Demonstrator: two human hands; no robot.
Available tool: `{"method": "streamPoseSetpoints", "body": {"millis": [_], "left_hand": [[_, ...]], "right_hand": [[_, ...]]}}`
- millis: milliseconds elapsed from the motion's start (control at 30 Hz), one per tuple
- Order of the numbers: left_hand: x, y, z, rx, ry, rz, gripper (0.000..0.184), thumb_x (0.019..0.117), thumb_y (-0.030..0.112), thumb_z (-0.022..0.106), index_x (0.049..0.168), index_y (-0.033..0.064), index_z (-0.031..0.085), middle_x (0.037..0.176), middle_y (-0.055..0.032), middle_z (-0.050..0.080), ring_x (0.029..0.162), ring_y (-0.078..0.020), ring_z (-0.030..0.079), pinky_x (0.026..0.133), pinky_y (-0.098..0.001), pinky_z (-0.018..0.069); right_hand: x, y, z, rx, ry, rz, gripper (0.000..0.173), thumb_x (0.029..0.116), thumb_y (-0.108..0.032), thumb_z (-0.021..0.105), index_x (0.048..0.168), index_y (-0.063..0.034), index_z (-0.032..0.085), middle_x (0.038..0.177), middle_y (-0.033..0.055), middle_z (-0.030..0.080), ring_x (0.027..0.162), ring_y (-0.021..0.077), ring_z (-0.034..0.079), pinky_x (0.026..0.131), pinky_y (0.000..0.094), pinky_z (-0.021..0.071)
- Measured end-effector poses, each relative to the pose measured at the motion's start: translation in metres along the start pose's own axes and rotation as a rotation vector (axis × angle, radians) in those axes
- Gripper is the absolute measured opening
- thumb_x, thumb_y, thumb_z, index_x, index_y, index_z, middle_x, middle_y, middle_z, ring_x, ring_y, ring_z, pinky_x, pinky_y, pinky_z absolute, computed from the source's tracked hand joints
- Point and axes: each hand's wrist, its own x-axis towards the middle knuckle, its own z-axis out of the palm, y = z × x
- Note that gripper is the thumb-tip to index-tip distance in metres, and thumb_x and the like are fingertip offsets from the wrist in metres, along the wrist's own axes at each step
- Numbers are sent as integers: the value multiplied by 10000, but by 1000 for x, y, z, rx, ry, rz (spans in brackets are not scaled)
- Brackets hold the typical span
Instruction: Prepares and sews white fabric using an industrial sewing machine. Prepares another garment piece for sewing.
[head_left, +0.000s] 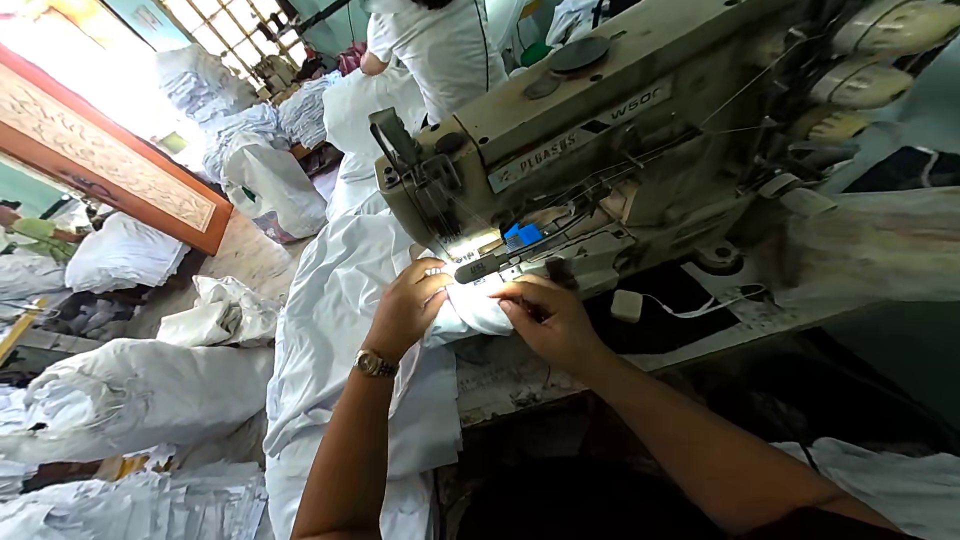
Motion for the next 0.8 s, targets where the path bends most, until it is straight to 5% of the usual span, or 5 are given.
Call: {"method": "streamPoseSetpoints", "body": {"millis": [200, 333, 433, 633, 800], "left_hand": [[3, 21, -23, 158, 229, 40, 79, 884, 40, 686, 933, -22, 689, 1003, -163, 698, 823, -230, 704, 718, -375, 603], [-1, 67, -60, 417, 518, 196, 201, 944, 108, 590, 766, 31, 537, 734, -130, 569, 660, -238, 592, 576, -327, 480], [-7, 99, -72, 348, 361, 140, 149, 920, 98, 607, 784, 38, 613, 716, -89, 584, 634, -203, 590, 552, -327, 476], [-6, 102, -77, -95, -221, 32, 247, 987, 143, 634, 1216, 148, 728, 1207, -63, 647, 849, -110, 666, 696, -281, 592], [13, 90, -81, -146, -529, 104, 168, 984, 206, 652, 957, 65, 739, 1230, -95, 649, 893, -122, 666, 767, -294, 583]], "right_hand": [[18, -9, -4, -95, -183, 137, 294, 908, -31, 510, 1081, -81, 742, 960, 0, 735, 764, 29, 627, 686, 245, 525], [23, -13, -5, -188, -242, 115, 135, 927, -65, 606, 955, -38, 735, 838, 59, 656, 700, 129, 580, 648, 335, 502], [9, -27, -13, -87, -355, 53, 194, 943, -270, 727, 958, -78, 754, 907, 37, 684, 768, 95, 620, 706, 298, 543], [-26, -67, -31, 25, -528, -241, 284, 994, -304, 675, 912, -40, 739, 976, 66, 702, 764, 20, 588, 674, 154, 488], [-11, -59, -25, 22, -580, -212, 273, 956, -287, 722, 978, -16, 733, 984, 85, 703, 776, 55, 595, 693, 205, 504]]}}
